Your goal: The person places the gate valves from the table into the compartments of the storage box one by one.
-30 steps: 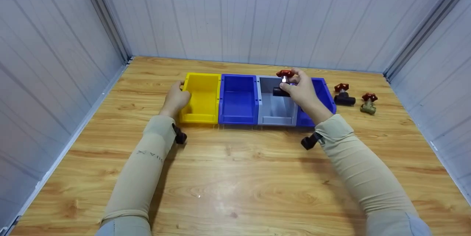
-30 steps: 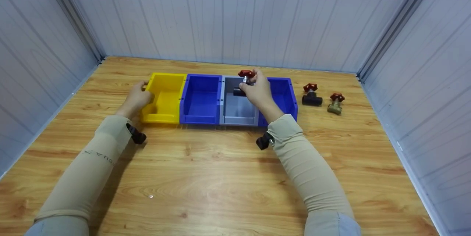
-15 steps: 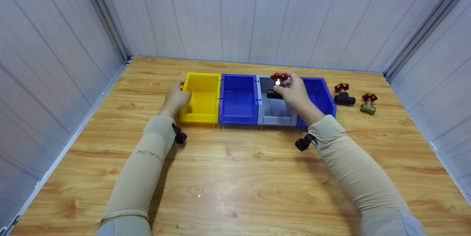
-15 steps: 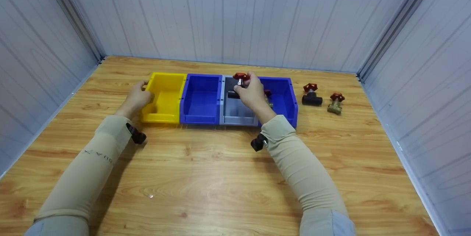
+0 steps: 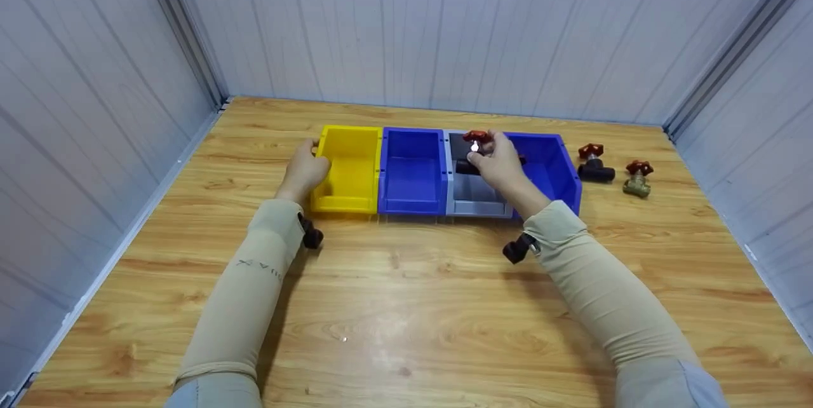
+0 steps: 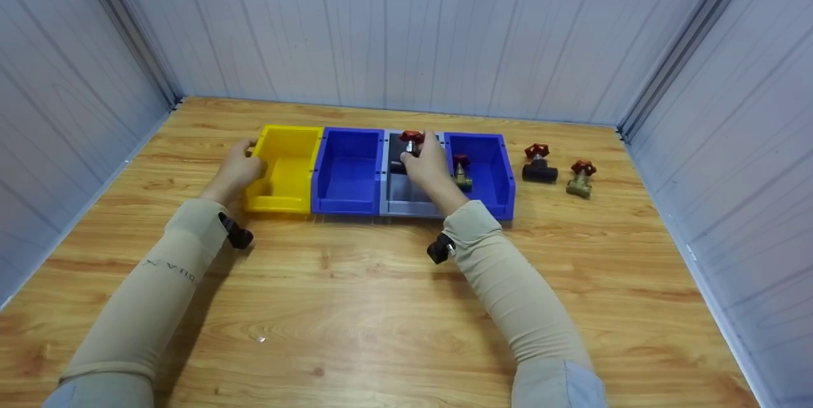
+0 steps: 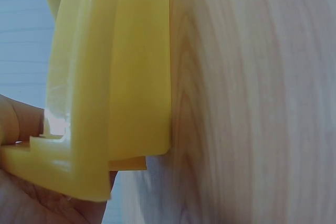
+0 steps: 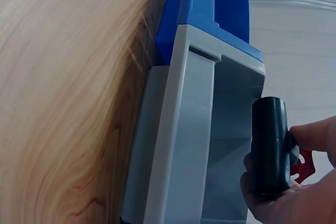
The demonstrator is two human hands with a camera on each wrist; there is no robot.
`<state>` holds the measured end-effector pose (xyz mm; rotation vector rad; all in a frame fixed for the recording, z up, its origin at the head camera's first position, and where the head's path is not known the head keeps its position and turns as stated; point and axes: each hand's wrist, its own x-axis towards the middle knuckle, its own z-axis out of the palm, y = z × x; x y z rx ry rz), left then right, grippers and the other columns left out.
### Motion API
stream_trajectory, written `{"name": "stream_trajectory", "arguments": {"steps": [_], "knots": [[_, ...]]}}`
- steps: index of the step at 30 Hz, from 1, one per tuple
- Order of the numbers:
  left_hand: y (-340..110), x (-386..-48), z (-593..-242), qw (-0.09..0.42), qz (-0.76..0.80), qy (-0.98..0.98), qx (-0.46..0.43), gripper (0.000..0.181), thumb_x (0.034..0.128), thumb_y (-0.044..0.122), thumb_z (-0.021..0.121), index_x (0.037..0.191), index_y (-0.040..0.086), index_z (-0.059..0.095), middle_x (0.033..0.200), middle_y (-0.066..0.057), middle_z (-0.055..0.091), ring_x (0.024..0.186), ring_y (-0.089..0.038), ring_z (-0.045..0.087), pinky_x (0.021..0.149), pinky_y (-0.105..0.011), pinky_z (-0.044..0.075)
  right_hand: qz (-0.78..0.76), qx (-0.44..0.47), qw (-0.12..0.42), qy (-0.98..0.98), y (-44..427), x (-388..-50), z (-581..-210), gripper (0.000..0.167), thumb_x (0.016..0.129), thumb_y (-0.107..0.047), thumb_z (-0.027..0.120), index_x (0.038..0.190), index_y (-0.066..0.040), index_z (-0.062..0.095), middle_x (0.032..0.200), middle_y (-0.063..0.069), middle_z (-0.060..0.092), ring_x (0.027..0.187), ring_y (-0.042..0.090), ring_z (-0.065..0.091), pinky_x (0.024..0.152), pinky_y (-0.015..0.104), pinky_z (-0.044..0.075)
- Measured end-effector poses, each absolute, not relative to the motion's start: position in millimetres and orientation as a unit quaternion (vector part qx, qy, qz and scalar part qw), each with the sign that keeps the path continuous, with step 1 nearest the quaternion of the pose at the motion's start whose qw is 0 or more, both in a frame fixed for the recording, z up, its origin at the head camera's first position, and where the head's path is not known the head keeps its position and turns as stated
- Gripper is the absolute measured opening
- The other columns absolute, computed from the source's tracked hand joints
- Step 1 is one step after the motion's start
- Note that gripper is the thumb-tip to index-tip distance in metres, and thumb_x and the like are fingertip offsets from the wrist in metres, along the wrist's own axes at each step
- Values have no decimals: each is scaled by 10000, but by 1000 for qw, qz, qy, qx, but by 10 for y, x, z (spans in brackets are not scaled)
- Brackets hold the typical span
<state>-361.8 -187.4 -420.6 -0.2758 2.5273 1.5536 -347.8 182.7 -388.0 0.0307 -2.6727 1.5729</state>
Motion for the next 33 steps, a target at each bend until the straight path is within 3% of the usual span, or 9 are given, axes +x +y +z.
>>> {"name": "stream_trajectory", "arguments": {"steps": [10,21,27,33], "knots": [[-1883,-3642,-4234,85,523,842,-96,622,1072,98,412,1686,157,332,1629,-144,460,1393,-310,490,1183,-521,418,479,23,28,-877,1775,-3475,-3944,430,1027,-33,636,1438,56,544,1026,71,546,917,178,515,805,258,426],[-1882,-3630,-4221,85,526,841,-93,630,1069,99,418,1689,165,331,1647,-145,441,1415,-317,470,1205,-530,395,455,12,10,-890,1728,-3528,-4036,421,1050,-49,625,1422,89,485,1087,110,527,1011,256,520,924,383,452],[-1872,-3615,-4197,87,530,838,-96,631,1074,100,420,1693,166,323,1663,-135,432,1433,-303,461,1227,-524,387,451,5,6,-892,1709,-3568,-4099,638,1043,-43,620,1599,119,352,1186,182,570,1149,323,554,1119,467,454],[-1872,-3596,-4178,89,536,834,-95,621,1082,101,417,1691,169,324,1646,-140,446,1411,-309,473,1206,-520,400,449,-1,-2,-893,1719,-3603,-4154,727,1043,-44,627,1639,147,257,1339,308,585,1278,389,563,1209,481,418]]}}
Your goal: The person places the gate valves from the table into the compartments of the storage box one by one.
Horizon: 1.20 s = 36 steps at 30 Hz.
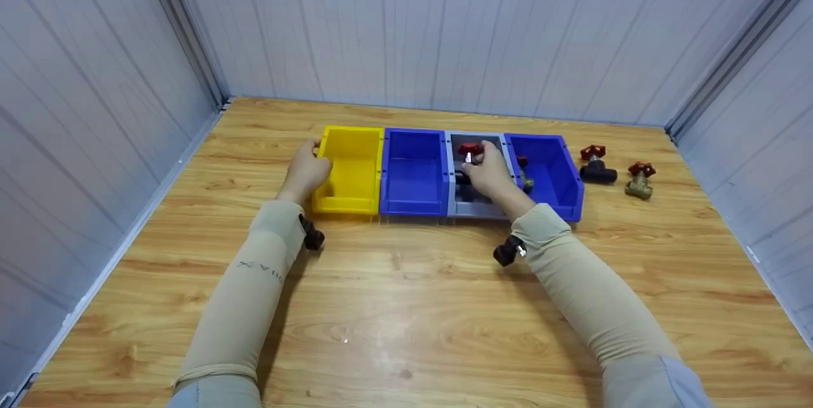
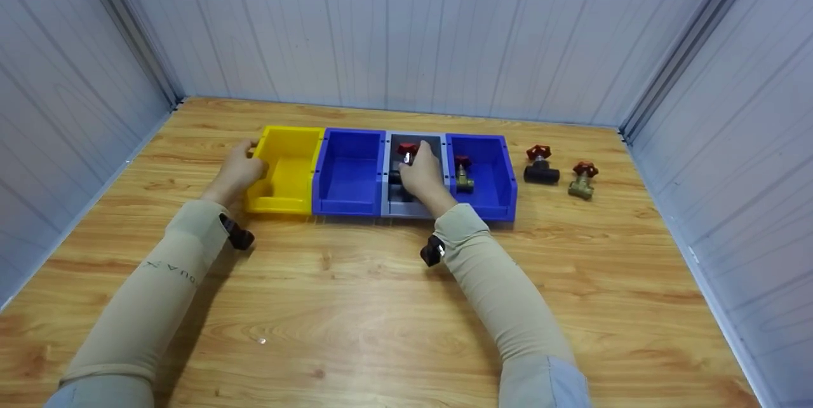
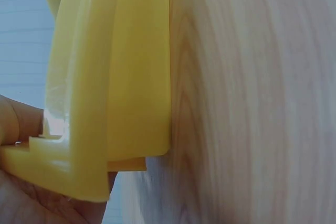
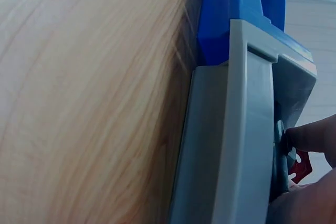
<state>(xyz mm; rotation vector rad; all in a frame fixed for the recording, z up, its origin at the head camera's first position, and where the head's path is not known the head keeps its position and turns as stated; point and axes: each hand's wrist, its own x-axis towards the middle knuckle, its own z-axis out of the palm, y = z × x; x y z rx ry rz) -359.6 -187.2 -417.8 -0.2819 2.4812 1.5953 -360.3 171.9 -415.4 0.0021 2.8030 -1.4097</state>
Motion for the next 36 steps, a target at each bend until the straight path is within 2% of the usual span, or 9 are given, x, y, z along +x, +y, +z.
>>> {"name": "stream_trajectory", "arguments": {"steps": [7,13,18,28,36], "knots": [[-1876,-3596,-4180,93,530,837,-100,647,1079,115,421,1710,180,294,1697,-128,400,1481,-304,432,1249,-534,365,-446,5,4,895,1730,-3638,-4234,711,1033,-50,647,1612,163,292,1366,338,594,1293,399,578,1198,474,435],[-1891,-3610,-4189,94,531,837,-98,646,1076,108,422,1706,173,298,1671,-131,425,1447,-302,448,1242,-535,373,-450,12,4,893,1712,-3650,-4276,700,1021,-42,662,1601,152,321,1350,328,618,1261,390,599,1172,471,459],[-1890,-3610,-4186,93,528,838,-96,638,1074,101,422,1698,166,309,1699,-127,403,1487,-300,433,1257,-530,362,-451,23,7,892,1703,-3664,-4311,665,1020,-39,665,1580,142,356,1353,320,616,1251,382,597,1156,475,471],[-1873,-3616,-4173,88,518,846,-91,629,1074,107,423,1694,143,317,1646,-158,451,1423,-326,482,1214,-520,404,-447,41,16,893,1691,-3697,-4300,657,1003,-60,681,1553,152,392,1386,331,653,1317,411,624,1163,460,482],[-1880,-3623,-4177,90,517,846,-94,625,1072,96,408,1689,143,322,1697,-145,405,1484,-312,449,1250,-522,376,-438,40,35,897,1693,-3689,-4307,748,1035,-123,675,1628,135,299,1442,300,650,1390,388,606,1219,449,443]]}}
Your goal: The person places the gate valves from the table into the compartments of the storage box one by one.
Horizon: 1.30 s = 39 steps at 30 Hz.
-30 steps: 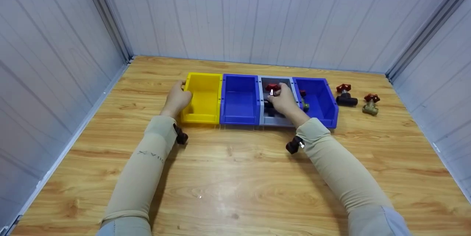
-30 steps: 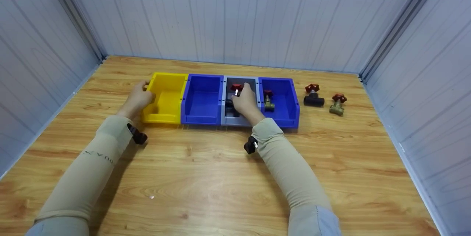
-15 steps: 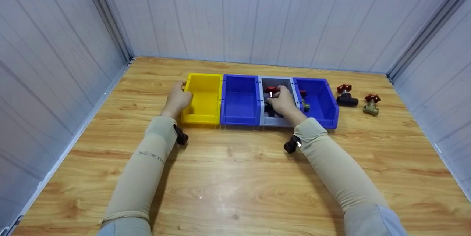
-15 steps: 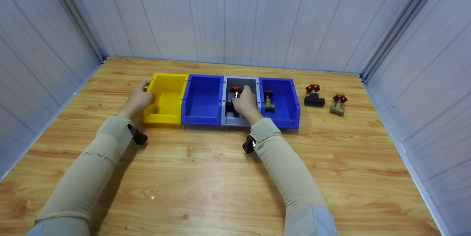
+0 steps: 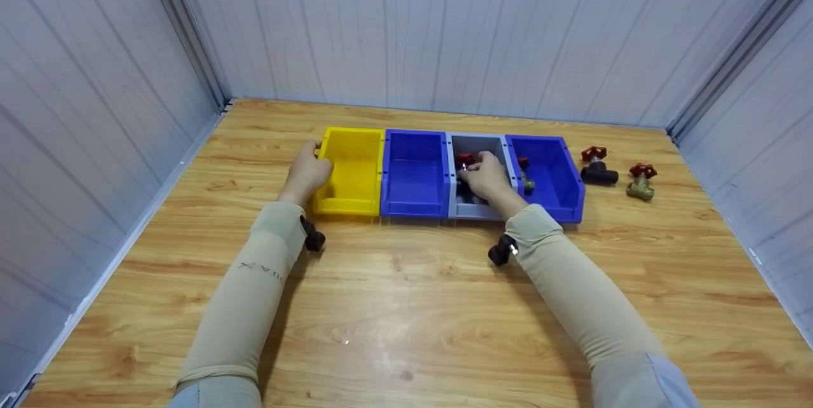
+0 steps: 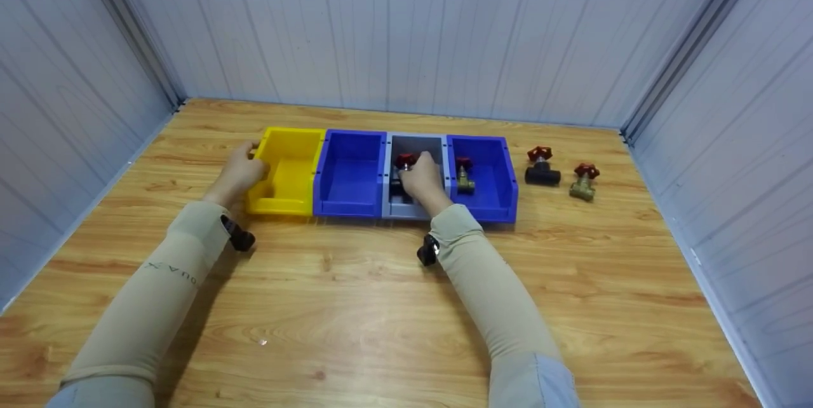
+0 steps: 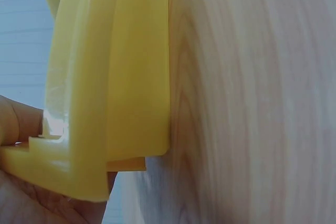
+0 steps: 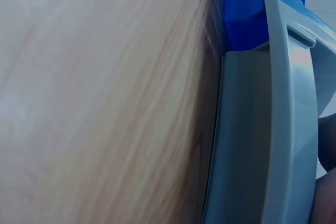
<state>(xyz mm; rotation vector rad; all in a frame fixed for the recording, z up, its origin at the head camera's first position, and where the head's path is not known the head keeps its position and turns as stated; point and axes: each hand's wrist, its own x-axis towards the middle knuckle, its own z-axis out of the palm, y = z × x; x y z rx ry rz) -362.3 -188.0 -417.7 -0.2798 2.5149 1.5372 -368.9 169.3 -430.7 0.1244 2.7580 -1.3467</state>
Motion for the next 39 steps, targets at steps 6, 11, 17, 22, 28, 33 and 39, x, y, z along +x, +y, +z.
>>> {"name": "stream_trajectory", "arguments": {"steps": [6,11,17,22,28,33,39], "knots": [[-1876,-3623,-4183,88,518,846,-92,623,1070,94,402,1687,142,326,1688,-150,413,1475,-317,452,1246,-525,378,-439,18,55,897,1718,-3671,-4292,848,975,-93,674,1671,109,234,1496,301,591,1442,393,541,1247,460,404],[-1882,-3633,-4184,88,514,848,-92,639,1071,97,407,1701,142,307,1710,-153,392,1519,-319,428,1261,-529,368,-423,-16,73,903,1742,-3627,-4256,872,854,51,601,1653,122,260,1497,305,565,1417,386,515,1239,474,398],[-1879,-3644,-4211,85,517,847,-90,630,1067,102,413,1690,142,328,1697,-150,407,1481,-321,450,1232,-523,389,-377,-24,74,923,1764,-3581,-4245,754,904,57,605,1606,116,336,1441,289,580,1316,398,566,1131,499,485],[-1884,-3641,-4215,88,523,844,-86,625,1075,106,408,1693,160,327,1675,-146,429,1426,-320,478,1184,-524,413,-356,-20,70,932,1772,-3567,-4236,657,953,22,579,1570,113,371,1483,309,568,1369,426,551,1152,526,469],[-1881,-3644,-4208,90,521,844,-86,643,1071,98,400,1705,154,308,1705,-149,400,1493,-317,442,1241,-537,380,-354,-12,55,934,1767,-3550,-4239,608,943,29,569,1525,116,415,1456,316,587,1348,412,554,1150,529,465],[-1883,-3642,-4202,91,517,847,-86,629,1079,109,403,1700,152,312,1705,-148,398,1485,-314,441,1239,-535,380,-358,-7,48,932,1760,-3537,-4225,650,978,-17,614,1569,111,374,1476,318,581,1387,420,553,1172,524,459],[-1888,-3635,-4191,94,511,849,-93,621,1082,104,407,1695,145,317,1719,-144,386,1513,-308,423,1263,-536,364,-369,-5,48,928,1748,-3520,-4163,822,1031,-80,663,1683,100,196,1642,326,440,1563,421,408,1295,500,340]]}}
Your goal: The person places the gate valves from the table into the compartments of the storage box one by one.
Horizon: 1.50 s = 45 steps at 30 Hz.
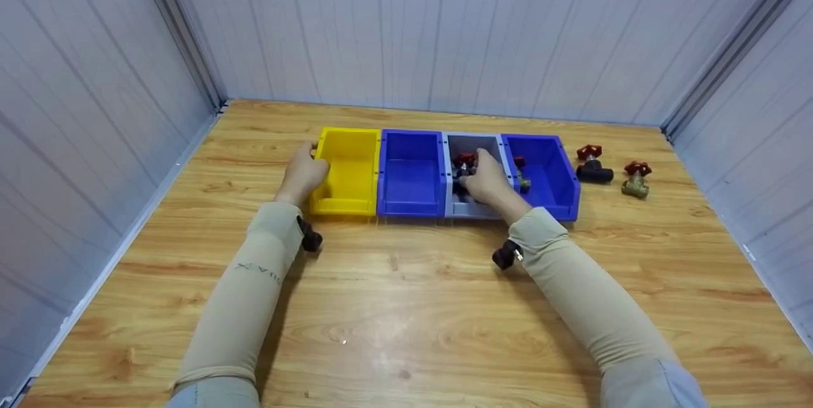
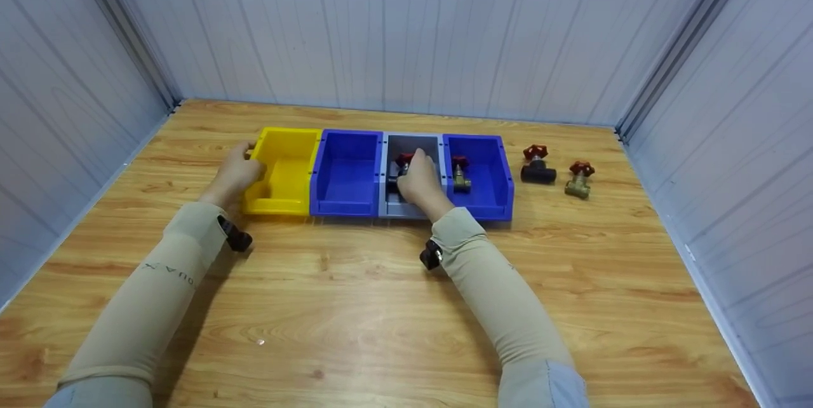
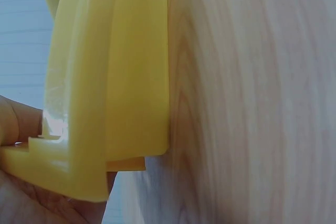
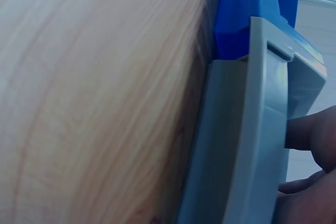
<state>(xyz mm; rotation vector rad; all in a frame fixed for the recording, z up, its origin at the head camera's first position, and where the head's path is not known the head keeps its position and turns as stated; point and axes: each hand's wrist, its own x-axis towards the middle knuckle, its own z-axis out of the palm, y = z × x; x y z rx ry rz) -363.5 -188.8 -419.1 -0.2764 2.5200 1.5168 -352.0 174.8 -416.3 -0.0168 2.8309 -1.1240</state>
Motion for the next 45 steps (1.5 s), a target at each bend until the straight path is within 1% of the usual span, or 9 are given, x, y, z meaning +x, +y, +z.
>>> {"name": "stream_trajectory", "arguments": {"steps": [2,8,12,16,20,28,38,45], "knots": [[-1894,-3636,-4196,93,513,848,-93,619,1081,98,409,1692,143,323,1711,-143,396,1506,-309,429,1261,-535,366,-376,-6,47,925,1745,-3514,-4135,832,1038,-87,667,1690,91,183,1661,313,424,1575,414,392,1305,495,324],[-1916,-3637,-4225,90,516,847,-92,622,1071,90,415,1685,146,335,1687,-150,420,1470,-318,449,1240,-529,379,-414,-6,46,909,1743,-3503,-4057,827,1043,-84,664,1702,61,187,1632,268,468,1502,399,475,1258,499,386],[-1911,-3623,-4233,86,515,848,-91,616,1072,92,407,1682,153,341,1669,-153,435,1444,-331,467,1207,-523,395,-439,-5,43,897,1753,-3481,-3991,817,1041,-71,665,1702,53,201,1646,260,466,1535,398,453,1264,491,386],[-1913,-3605,-4238,81,515,849,-86,611,1076,97,408,1681,150,343,1671,-160,432,1456,-342,466,1215,-534,392,-446,-6,36,894,1774,-3460,-3926,808,1045,-72,675,1701,45,217,1641,247,480,1532,388,471,1257,487,401],[-1916,-3591,-4231,78,513,850,-84,612,1079,100,410,1685,142,338,1676,-166,427,1456,-346,468,1213,-539,396,-462,-7,32,886,1799,-3451,-3869,802,1043,-54,682,1698,46,229,1653,253,461,1532,387,477,1239,482,430],[-1907,-3611,-4229,80,513,850,-85,616,1076,100,406,1686,136,331,1703,-165,400,1496,-341,441,1235,-536,382,-469,-4,32,883,1876,-3442,-3788,795,1051,-59,672,1700,48,225,1672,246,441,1555,386,447,1270,483,390],[-1900,-3618,-4226,78,514,850,-84,626,1074,98,408,1693,127,320,1710,-170,388,1516,-342,425,1251,-541,369,-481,-9,24,876,2006,-3446,-3729,786,1051,-52,668,1691,67,229,1666,262,439,1553,395,446,1261,493,402],[-1894,-3621,-4216,84,514,850,-77,636,1083,105,400,1710,145,300,1718,-178,373,1519,-354,424,1240,-546,374,-487,-10,19,873,2081,-3439,-3677,797,1038,-40,681,1686,82,233,1646,278,454,1540,410,457,1253,492,413]]}}
